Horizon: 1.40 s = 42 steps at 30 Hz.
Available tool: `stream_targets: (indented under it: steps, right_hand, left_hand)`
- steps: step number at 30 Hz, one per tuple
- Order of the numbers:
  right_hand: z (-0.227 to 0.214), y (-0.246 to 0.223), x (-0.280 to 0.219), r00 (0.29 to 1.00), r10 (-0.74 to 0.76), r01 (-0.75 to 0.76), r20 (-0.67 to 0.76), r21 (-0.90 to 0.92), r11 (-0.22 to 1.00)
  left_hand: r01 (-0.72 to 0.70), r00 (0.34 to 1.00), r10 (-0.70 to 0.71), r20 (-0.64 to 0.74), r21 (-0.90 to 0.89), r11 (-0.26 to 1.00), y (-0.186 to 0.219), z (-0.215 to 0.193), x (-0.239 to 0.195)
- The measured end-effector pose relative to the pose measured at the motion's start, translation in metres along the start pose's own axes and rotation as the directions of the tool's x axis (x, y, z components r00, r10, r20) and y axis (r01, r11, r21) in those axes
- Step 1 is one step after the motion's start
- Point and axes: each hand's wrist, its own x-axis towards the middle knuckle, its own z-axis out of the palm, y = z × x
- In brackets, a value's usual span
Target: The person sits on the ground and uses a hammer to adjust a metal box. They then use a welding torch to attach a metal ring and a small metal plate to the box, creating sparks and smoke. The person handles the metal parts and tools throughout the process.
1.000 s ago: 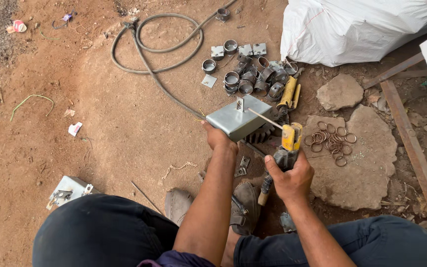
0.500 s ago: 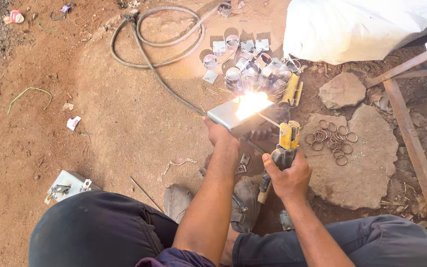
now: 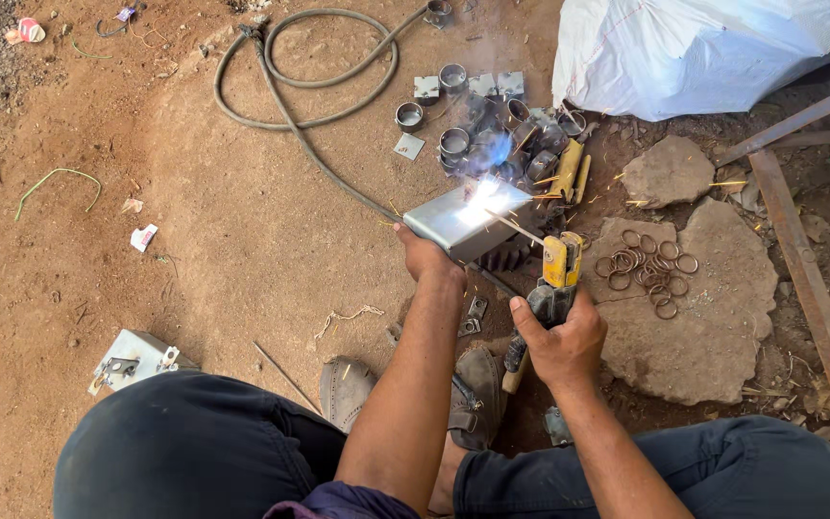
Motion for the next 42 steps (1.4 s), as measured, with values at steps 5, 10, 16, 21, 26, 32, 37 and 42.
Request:
stream_targets:
  steps: [5, 10, 16, 21, 26, 32, 37, 42]
  right_hand:
    - [0.0, -0.003, -0.001, 1.0, 0.018, -0.018, 0.004, -0.008, 1.0]
    - [0.001, -0.003, 0.0, 1.0, 0.011, -0.011, 0.001, -0.014, 1.0]
    - [-0.011, -0.003, 0.013, 0.982, -0.06, 0.077, -0.176, 0.089, 0.993]
    - [-0.018, -0.001, 0.013, 0.98, -0.076, 0.104, -0.184, 0.148, 0.984]
    - [-0.021, 0.003, 0.015, 0.983, -0.041, 0.074, -0.181, 0.183, 0.98]
    - [-0.031, -0.002, 0.02, 0.974, -0.056, 0.096, -0.219, 0.179, 0.979]
    - [-0.058, -0.015, 0.022, 0.979, -0.112, 0.126, -0.17, 0.077, 0.989]
    - [-0.066, -0.029, 0.007, 0.99, 0.13, -0.12, 0.047, -0.166, 0.979]
  left_hand:
    - [0.013, 0.989, -0.003, 0.15, -0.069, 0.998, -0.006, -0.006, 0.012]
    - [0.013, 0.99, -0.009, 0.138, -0.03, 0.999, -0.004, -0.006, 0.009]
    - [0.002, 0.997, -0.003, 0.08, 0.004, 1.0, -0.003, -0.008, 0.019]
    - [0.019, 0.998, -0.02, 0.057, 0.017, 1.0, -0.005, -0.015, 0.025]
    - [0.004, 1.0, -0.005, 0.01, 0.04, 0.999, 0.0, -0.007, 0.011]
    - [-0.055, 0.991, 0.036, 0.125, 0.158, 0.986, 0.007, 0.003, -0.002]
    - [-0.646, 0.756, 0.426, 0.497, 0.669, 0.368, 0.01, -0.003, 0.002]
    - [-0.882, 0.402, 0.461, 0.791, 0.47, -0.038, 0.026, -0.025, 0.025]
